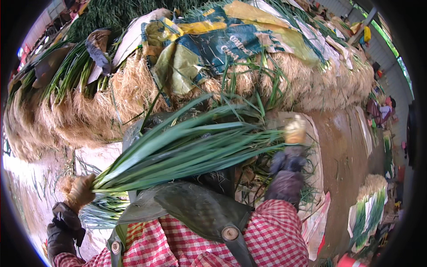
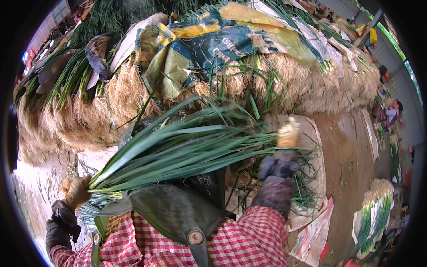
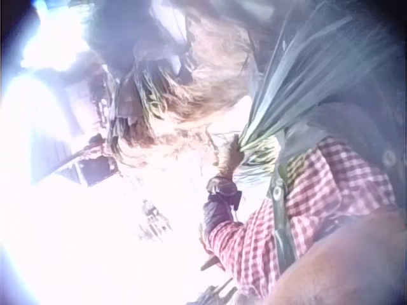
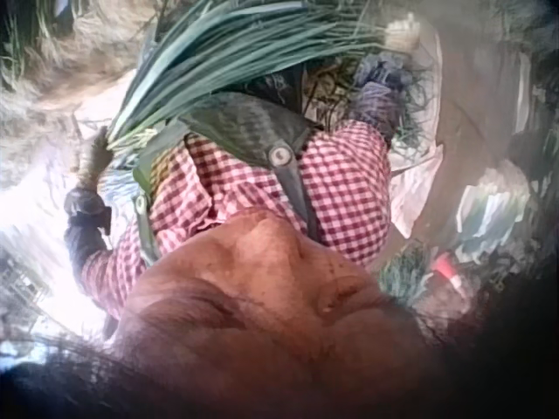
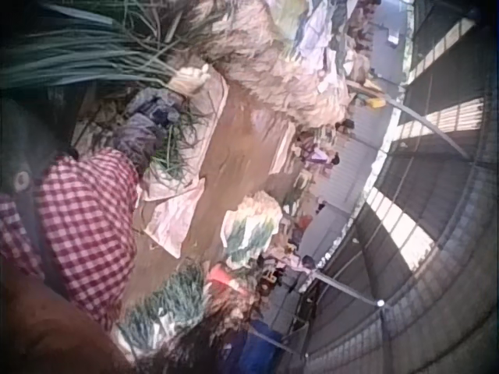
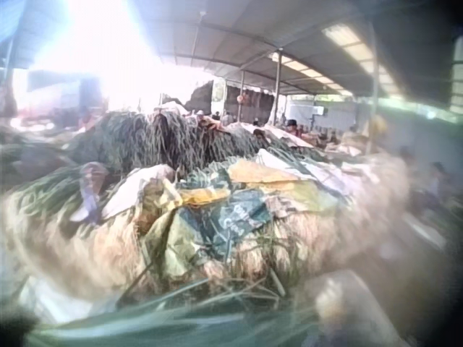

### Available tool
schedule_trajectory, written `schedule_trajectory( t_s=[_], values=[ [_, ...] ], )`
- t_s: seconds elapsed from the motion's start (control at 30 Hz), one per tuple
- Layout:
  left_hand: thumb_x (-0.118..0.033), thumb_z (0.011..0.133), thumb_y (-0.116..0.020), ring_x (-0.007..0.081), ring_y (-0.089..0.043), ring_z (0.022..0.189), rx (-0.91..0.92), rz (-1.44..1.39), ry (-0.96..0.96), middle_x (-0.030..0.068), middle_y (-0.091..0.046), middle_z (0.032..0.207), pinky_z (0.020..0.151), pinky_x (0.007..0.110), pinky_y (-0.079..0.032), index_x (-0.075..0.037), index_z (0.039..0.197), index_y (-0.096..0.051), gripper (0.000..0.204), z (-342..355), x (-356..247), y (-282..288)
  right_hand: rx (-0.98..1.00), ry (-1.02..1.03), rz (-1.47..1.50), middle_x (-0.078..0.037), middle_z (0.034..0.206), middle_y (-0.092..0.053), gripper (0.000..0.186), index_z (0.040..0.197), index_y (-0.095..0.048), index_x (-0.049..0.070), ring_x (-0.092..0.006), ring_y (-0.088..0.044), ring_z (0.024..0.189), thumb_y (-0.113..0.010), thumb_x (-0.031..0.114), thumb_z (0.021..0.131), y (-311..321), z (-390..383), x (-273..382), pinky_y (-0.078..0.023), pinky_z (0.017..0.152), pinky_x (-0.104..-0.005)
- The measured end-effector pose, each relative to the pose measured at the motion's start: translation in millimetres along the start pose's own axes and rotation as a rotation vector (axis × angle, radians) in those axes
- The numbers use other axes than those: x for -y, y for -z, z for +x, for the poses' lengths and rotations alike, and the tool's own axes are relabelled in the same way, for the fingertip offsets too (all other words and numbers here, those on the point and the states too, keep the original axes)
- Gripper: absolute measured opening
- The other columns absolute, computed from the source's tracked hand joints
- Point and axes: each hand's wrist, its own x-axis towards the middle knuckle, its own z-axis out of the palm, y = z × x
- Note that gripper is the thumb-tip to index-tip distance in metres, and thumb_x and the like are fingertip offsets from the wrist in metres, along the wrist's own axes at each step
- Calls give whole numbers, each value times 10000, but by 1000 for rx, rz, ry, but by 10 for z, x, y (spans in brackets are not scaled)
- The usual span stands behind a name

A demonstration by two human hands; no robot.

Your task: The person gathers green onions from a large pile, aligns them by the roots, and bundles them into neat bunches. The person repeatedly picks up onions, arranges them, and places the finished bundles aside.

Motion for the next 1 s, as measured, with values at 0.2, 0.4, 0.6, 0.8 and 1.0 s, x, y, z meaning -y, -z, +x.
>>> schedule_trajectory(
  t_s=[0.2,0.4,0.6,0.8,1.0],
  values=[
    [0,653,-584,408,-573,679,-70,-19,81,170,-565,688,585,438,-443,-80,826,-526,199,-63,461,-120,-681,257,-858,79,590,-373,362,1132,-595,81,-33,-326,442,-434,378,1000,-672,-313,1589,-277,385,-187],
    [-1,659,-599,399,-607,701,-50,-96,80,180,-600,709,592,434,-465,-82,838,-560,200,84,485,-136,-35,-234,-1420,-45,906,-694,209,1041,-655,52,-39,-534,608,-506,162,943,-2228,-338,543,-400,514,-170],
    [0,664,-601,289,-581,616,36,-93,96,134,-587,686,568,387,-445,-67,874,-544,228,96,480,-103,496,-3,-1665,-114,850,-684,165,902,-717,37,-239,-644,766,-692,183,828,-2631,-258,-839,-504,691,-320],
    [-19,713,-642,323,-634,709,178,-141,176,158,-636,765,621,381,-478,-80,970,-595,268,137,506,-37,761,-7,-1815,-72,795,-662,136,773,-702,97,-245,-628,787,-680,230,790,-2408,-167,-1530,-491,757,-361],
    [-50,706,-648,327,-643,736,239,-224,130,157,-658,814,648,384,-491,-111,1100,-607,401,207,678,-165,202,83,-1675,-74,804,-680,127,790,-701,32,-202,-620,754,-600,87,846,-2470,141,-1349,-486,741,-315]
  ],
)
